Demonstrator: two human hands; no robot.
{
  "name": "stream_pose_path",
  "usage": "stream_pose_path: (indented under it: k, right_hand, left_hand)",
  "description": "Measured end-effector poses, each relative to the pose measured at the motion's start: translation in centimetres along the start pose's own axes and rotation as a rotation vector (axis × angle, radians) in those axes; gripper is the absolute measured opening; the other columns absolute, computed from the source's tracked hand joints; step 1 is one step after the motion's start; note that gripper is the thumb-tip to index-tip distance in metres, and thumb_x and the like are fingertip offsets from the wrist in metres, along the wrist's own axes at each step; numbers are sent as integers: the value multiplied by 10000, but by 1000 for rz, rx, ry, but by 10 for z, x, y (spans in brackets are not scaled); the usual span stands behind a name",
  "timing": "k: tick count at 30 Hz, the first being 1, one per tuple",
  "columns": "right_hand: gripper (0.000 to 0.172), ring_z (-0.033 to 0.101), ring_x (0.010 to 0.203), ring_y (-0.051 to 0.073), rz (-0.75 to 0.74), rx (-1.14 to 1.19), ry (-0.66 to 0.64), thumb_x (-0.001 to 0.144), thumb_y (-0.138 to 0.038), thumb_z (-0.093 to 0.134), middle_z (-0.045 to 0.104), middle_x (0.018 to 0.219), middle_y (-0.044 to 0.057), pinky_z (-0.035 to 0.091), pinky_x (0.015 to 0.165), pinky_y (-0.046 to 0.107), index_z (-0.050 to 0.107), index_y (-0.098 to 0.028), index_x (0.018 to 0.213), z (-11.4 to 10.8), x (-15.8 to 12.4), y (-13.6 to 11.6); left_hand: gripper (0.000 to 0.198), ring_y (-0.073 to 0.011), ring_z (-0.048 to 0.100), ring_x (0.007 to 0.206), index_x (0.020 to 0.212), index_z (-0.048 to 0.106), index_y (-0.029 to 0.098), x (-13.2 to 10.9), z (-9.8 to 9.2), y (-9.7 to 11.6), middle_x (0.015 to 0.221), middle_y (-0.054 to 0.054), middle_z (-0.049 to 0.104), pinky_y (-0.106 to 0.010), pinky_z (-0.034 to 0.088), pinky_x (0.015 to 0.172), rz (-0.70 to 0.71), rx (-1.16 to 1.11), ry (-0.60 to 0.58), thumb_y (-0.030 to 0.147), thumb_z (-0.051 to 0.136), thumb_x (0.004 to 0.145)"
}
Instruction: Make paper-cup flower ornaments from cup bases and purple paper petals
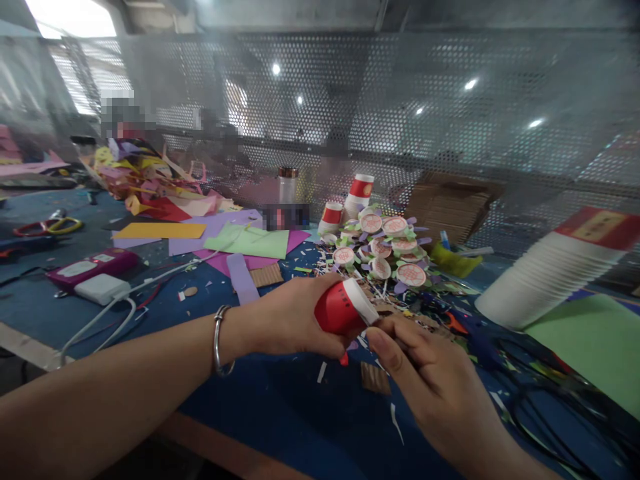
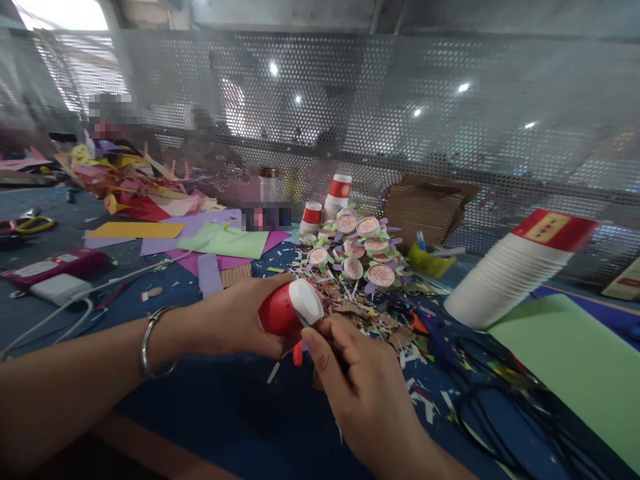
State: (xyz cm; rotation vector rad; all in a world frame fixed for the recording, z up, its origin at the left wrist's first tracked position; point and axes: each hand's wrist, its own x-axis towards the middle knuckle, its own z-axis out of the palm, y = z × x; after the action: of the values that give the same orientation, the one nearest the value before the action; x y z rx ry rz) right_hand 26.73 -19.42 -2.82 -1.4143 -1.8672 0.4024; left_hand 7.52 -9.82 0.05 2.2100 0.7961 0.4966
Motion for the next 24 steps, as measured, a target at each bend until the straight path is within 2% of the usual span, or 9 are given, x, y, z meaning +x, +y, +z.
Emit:
stream_pose_path:
  k: [3, 8, 13, 17, 22, 24]
  right_hand:
    - [374, 507, 481, 116, 23, 0, 21, 1017, -473, 444, 536, 550, -42, 386, 476, 235, 537, -233, 746, 1, -1, -3]
    - [376, 488, 494, 106, -41, -13, 35, 1020, -445, 458, 500, 566, -44, 371, 480, 227, 534, -228, 722, -1, -2, -8]
    - [392, 481, 486, 108, -1, 2, 34, 1016, -464, 455, 501, 556, -45, 367, 479, 230, 520, -229, 709, 0, -2, -7]
    - [367, 507, 479, 116, 31, 42, -19, 1017, -470, 447, 529, 561, -41, 382, 461, 227, 543, -231, 756, 0, 0, -1]
    - [329, 519, 470, 114, -8, 70, -63, 1017, -440, 457, 534, 566, -44, 401, 430, 209, 530, -236, 770, -2, 3, 4]
    - [313, 511, 458, 113, -12, 72, -68, 1016, -428, 461, 538, 560, -45, 391, 414, 208, 539, -238, 780, -2, 3, 6]
  left_hand:
    - [564, -211, 643, 770, 1149, 609, 197, -1, 0, 1, 951, -50, 709, -308, 455, 648, -10, 29, 3, 373, 799, 647]
    - [519, -203, 642, 768, 1124, 621, 201, -4, -3, 3, 939, -38, 710, -293, 451, 637, 8, 8, -1, 349, 787, 655]
    - [493, -194, 638, 755, 1113, 636, 202, -3, -3, 3, 939, -32, 716, -282, 450, 618, 21, -24, -12, 317, 780, 656]
    - [485, -187, 649, 764, 1111, 643, 205, -1, -1, 4, 925, -11, 718, -280, 460, 637, 38, -25, 37, 301, 787, 657]
    - [450, -184, 646, 751, 1091, 643, 211, 0, -3, 3, 930, -13, 721, -276, 451, 612, 14, -52, -24, 286, 775, 668]
    - [454, -182, 644, 748, 1088, 632, 218, 0, -4, 2, 925, -6, 719, -277, 451, 620, 24, -38, -13, 279, 775, 662]
